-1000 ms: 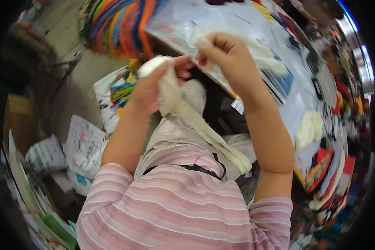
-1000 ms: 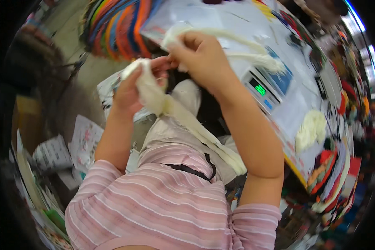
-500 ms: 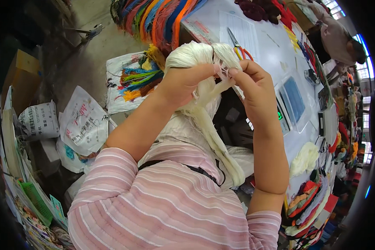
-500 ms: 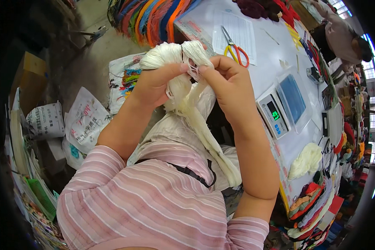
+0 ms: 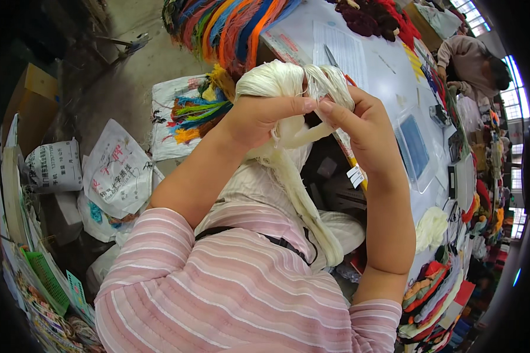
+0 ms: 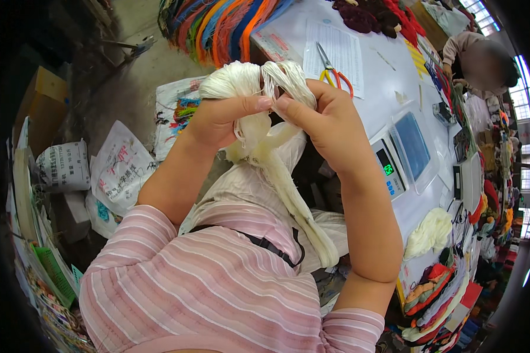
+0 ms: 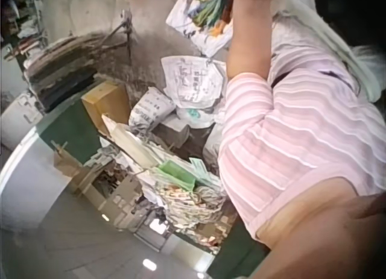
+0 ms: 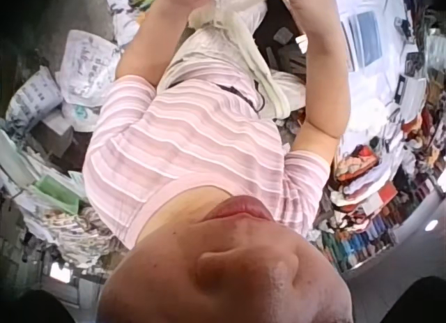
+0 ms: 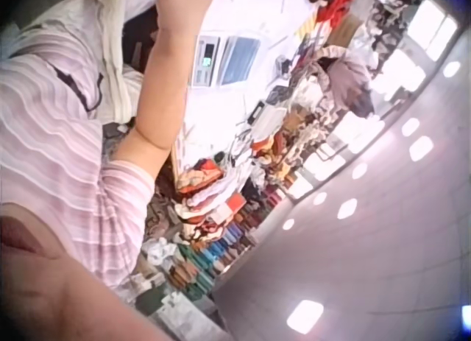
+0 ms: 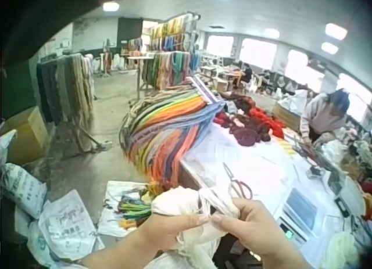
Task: The recorder is weighing bundles of white yarn on a digital scale, trimming them with scissors, and tagging them.
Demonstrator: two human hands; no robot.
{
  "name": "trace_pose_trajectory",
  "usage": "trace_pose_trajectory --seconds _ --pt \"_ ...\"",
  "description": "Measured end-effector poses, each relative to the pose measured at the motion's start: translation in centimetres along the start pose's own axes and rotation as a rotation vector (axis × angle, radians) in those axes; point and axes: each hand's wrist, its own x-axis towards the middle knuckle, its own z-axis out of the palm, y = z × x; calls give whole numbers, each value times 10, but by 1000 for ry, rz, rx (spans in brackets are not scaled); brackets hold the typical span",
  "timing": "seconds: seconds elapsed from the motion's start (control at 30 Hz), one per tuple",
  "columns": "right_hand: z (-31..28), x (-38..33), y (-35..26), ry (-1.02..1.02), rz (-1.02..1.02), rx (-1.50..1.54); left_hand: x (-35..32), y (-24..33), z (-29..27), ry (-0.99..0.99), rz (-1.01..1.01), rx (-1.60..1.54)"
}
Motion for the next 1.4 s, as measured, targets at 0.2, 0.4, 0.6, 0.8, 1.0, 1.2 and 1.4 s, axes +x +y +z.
trace_pose_trajectory --seconds 0.2,0.4,0.6,0.8,1.0,1.2,1.4 --pt "0 -1 4 29 -60 -68 1 -3 -5 -4 -28 -10" --pt "-1 0 5 71 -66 -103 1 2 -4 -9 -34 19" --pt "1 3 5 62 -73 146 4 1 -3 -26 -35 -114" --pt "-5 7 6 -14 -65 162 9 -10 -14 -97 -48 -220" --pt "2 6 4 32 -35 126 9 -8 -1 25 26 109" --pt "-28 13 0 -136 43 476 10 -16 -23 -72 -79 -234" --pt "-115 9 -76 45 1 -314 -39 3 -115 -415 -358 -344"
